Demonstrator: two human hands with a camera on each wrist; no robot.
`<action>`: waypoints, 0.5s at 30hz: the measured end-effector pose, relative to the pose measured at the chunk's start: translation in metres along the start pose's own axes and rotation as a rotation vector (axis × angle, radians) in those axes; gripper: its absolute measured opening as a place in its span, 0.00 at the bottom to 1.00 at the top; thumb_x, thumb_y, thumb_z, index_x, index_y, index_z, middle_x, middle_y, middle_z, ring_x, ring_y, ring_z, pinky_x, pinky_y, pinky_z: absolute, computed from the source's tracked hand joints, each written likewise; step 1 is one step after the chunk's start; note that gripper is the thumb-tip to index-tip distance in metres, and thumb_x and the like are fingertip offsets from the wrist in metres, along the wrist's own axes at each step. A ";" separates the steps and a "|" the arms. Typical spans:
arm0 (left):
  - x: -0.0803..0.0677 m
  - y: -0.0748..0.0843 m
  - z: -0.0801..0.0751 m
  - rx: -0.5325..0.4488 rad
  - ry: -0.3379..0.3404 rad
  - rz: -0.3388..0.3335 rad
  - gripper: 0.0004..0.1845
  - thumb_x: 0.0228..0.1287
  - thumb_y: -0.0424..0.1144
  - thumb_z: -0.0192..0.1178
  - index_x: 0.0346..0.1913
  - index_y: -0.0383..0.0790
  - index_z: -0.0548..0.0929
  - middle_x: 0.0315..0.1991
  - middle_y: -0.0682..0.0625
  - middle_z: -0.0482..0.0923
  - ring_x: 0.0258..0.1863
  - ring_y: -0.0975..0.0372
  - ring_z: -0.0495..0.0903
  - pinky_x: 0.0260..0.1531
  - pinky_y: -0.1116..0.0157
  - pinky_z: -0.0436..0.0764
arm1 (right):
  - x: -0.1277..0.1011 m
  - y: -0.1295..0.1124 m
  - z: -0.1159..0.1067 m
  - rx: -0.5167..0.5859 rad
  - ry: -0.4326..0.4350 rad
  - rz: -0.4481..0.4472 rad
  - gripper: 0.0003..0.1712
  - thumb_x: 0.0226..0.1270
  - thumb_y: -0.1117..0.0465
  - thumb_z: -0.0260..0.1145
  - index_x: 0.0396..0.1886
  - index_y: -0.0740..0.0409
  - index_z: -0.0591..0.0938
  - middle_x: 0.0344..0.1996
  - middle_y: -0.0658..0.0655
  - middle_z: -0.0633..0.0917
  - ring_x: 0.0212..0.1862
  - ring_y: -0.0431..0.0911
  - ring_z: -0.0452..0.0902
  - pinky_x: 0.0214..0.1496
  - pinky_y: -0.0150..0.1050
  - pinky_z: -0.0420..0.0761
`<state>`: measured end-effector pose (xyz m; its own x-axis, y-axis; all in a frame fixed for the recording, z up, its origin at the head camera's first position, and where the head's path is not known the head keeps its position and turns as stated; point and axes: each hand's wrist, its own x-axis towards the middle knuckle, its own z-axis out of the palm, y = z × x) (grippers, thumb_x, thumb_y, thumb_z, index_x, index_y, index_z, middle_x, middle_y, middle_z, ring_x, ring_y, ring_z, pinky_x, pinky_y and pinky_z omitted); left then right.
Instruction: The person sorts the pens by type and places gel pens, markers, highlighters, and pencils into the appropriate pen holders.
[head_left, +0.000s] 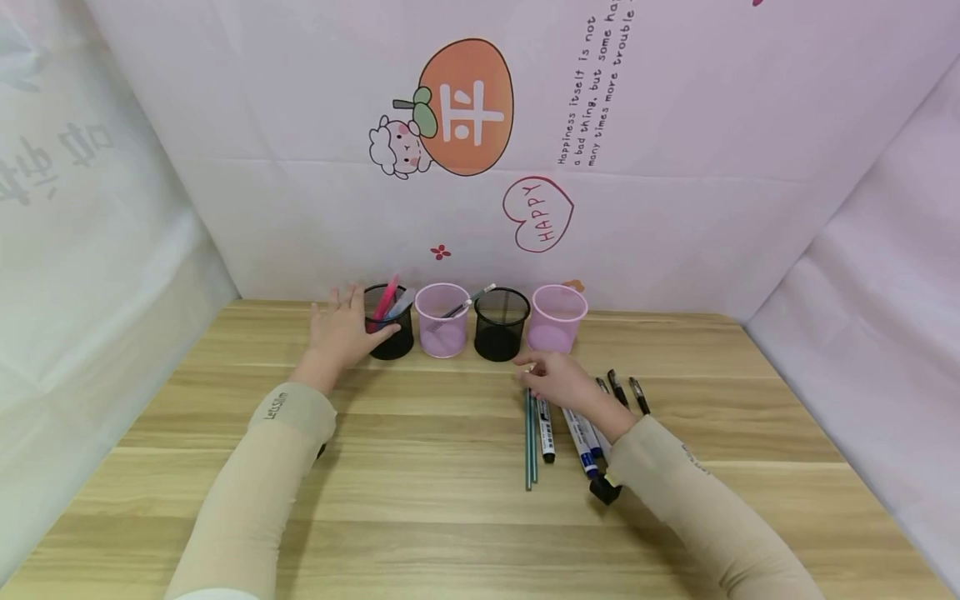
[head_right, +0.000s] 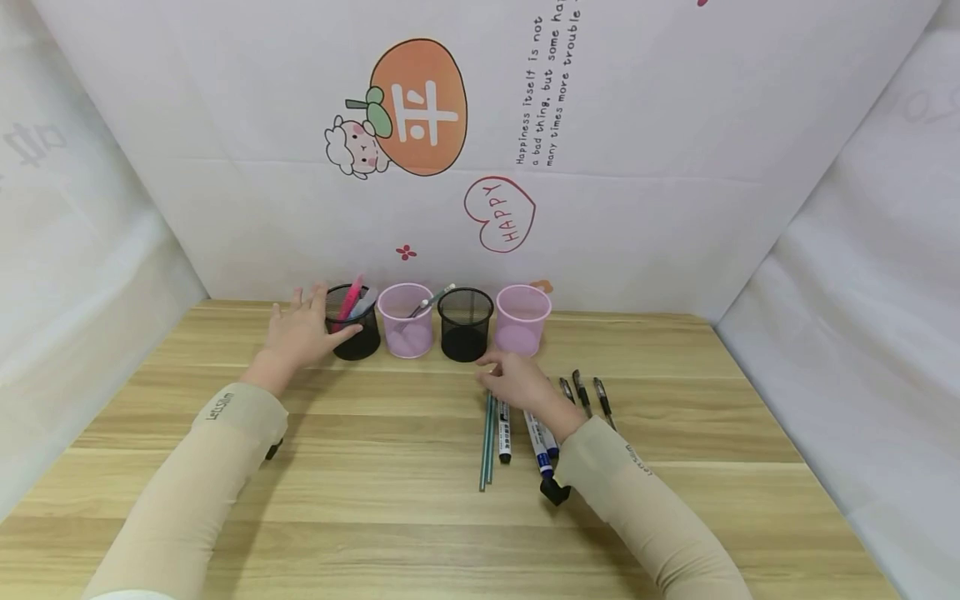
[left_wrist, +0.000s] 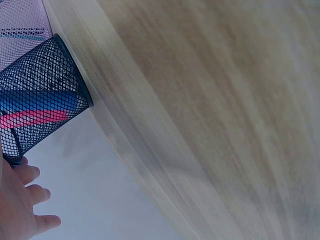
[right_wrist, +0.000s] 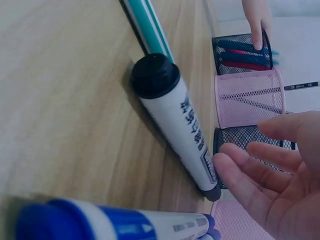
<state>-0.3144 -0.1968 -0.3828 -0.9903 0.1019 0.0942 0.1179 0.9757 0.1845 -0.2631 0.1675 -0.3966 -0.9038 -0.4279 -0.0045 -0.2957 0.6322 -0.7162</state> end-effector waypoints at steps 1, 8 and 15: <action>0.000 0.000 0.000 0.001 0.000 0.000 0.58 0.69 0.72 0.51 0.80 0.27 0.46 0.80 0.31 0.46 0.78 0.35 0.42 0.71 0.30 0.44 | 0.000 0.000 0.000 -0.009 -0.004 -0.003 0.21 0.76 0.64 0.63 0.63 0.70 0.79 0.28 0.59 0.84 0.27 0.47 0.81 0.28 0.37 0.82; -0.001 0.001 0.000 0.000 0.000 -0.005 0.57 0.70 0.71 0.52 0.80 0.27 0.46 0.80 0.31 0.46 0.79 0.35 0.42 0.71 0.31 0.43 | 0.003 -0.003 -0.003 -0.038 -0.030 0.031 0.20 0.75 0.64 0.64 0.60 0.74 0.80 0.24 0.60 0.83 0.22 0.47 0.78 0.24 0.34 0.77; 0.000 0.001 0.001 0.002 0.001 -0.008 0.57 0.70 0.71 0.52 0.80 0.27 0.46 0.80 0.31 0.46 0.79 0.35 0.41 0.71 0.31 0.43 | 0.006 -0.006 -0.004 -0.080 -0.053 0.091 0.21 0.75 0.62 0.64 0.60 0.73 0.81 0.26 0.59 0.84 0.22 0.48 0.80 0.25 0.34 0.78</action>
<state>-0.3149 -0.1959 -0.3835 -0.9912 0.0936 0.0940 0.1097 0.9769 0.1835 -0.2675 0.1638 -0.3898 -0.9109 -0.3989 -0.1051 -0.2392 0.7184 -0.6533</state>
